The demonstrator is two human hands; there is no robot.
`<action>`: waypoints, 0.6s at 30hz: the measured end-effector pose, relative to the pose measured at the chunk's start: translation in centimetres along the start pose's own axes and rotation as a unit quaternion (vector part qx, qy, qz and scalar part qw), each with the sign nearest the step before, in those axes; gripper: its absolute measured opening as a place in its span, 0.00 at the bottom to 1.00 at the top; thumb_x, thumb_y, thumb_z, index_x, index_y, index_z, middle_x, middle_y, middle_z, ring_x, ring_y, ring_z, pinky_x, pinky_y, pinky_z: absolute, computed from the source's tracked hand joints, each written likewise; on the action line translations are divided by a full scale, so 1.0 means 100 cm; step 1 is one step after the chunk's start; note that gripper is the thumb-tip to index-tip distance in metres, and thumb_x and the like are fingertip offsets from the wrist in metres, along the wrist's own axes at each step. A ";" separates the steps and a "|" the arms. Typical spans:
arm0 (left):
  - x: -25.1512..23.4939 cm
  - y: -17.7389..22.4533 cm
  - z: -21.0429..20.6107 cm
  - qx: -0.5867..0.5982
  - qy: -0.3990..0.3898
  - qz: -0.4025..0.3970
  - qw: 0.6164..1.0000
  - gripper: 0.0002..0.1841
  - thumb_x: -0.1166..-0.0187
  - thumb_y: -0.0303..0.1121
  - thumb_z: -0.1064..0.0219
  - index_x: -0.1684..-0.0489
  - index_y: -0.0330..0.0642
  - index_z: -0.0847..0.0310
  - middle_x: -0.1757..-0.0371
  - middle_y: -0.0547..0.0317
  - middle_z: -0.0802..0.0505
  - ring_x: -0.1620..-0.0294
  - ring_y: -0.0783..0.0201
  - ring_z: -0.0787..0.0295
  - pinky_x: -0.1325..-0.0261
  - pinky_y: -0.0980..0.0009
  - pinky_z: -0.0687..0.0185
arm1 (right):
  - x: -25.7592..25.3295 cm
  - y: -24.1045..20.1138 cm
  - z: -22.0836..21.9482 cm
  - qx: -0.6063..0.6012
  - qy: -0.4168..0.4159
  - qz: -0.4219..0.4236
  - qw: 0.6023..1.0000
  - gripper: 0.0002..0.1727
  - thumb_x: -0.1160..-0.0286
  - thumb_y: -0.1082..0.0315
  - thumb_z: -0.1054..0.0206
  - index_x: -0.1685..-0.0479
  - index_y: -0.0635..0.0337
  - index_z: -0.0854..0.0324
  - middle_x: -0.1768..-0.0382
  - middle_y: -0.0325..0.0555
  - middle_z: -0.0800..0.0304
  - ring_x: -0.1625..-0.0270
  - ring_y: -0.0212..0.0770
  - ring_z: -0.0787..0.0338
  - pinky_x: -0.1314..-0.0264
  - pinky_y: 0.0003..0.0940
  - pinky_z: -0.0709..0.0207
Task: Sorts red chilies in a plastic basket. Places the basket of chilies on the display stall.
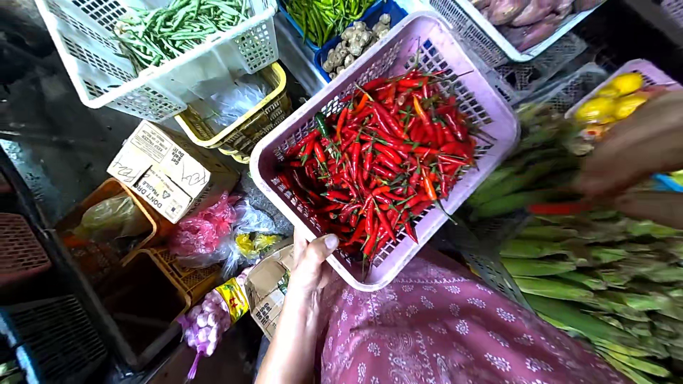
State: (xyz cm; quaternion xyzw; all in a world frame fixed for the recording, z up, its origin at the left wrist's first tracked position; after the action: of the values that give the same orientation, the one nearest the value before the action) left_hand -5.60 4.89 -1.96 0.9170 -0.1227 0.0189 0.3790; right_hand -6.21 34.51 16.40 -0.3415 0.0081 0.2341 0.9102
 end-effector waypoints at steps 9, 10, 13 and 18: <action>0.006 -0.002 -0.013 0.018 -0.027 0.000 0.999 0.24 0.35 0.33 0.19 0.39 0.51 0.18 0.50 0.67 0.02 0.48 0.73 0.05 0.42 0.71 0.09 | -0.055 -0.019 -0.057 0.115 0.008 0.081 0.990 0.12 0.26 0.56 0.36 0.68 0.49 0.11 0.62 0.38 0.11 0.54 0.38 0.14 0.56 0.35 0.20; 0.008 -0.003 -0.017 0.016 -0.024 0.006 1.000 0.25 0.37 0.34 0.18 0.40 0.51 0.19 0.50 0.68 0.03 0.48 0.74 0.05 0.42 0.71 0.09 | -0.067 -0.026 -0.069 0.123 -0.005 0.095 0.988 0.11 0.26 0.59 0.36 0.65 0.51 0.08 0.58 0.42 0.10 0.50 0.45 0.13 0.53 0.42 0.19; 0.013 -0.006 -0.025 0.018 0.003 0.029 0.999 0.29 0.44 0.34 0.15 0.41 0.50 0.22 0.54 0.69 0.03 0.51 0.75 0.05 0.46 0.73 0.08 | -0.090 -0.030 -0.104 0.194 -0.070 0.122 0.971 0.11 0.26 0.64 0.36 0.62 0.51 0.06 0.54 0.47 0.12 0.45 0.54 0.16 0.43 0.52 0.26; 0.017 -0.011 -0.027 0.028 -0.022 0.044 0.998 0.32 0.41 0.34 0.16 0.35 0.51 0.27 0.49 0.70 0.04 0.48 0.75 0.06 0.42 0.72 0.09 | -0.095 -0.021 -0.109 0.278 -0.141 0.081 0.947 0.08 0.36 0.61 0.24 0.69 0.56 0.08 0.59 0.49 0.13 0.47 0.57 0.16 0.45 0.55 0.28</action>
State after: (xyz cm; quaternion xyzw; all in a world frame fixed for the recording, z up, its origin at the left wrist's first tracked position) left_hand -3.51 7.15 -0.52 0.9211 -0.1709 0.0184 0.3493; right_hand -12.19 22.30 10.96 -0.0371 -0.0277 0.3412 0.9388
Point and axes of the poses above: each hand's wrist, its own x-axis away from the middle knuckle, its own z-axis out of the back of the hand, y = z × x, the point moved 6 cm from there along -x, towards the middle knuckle
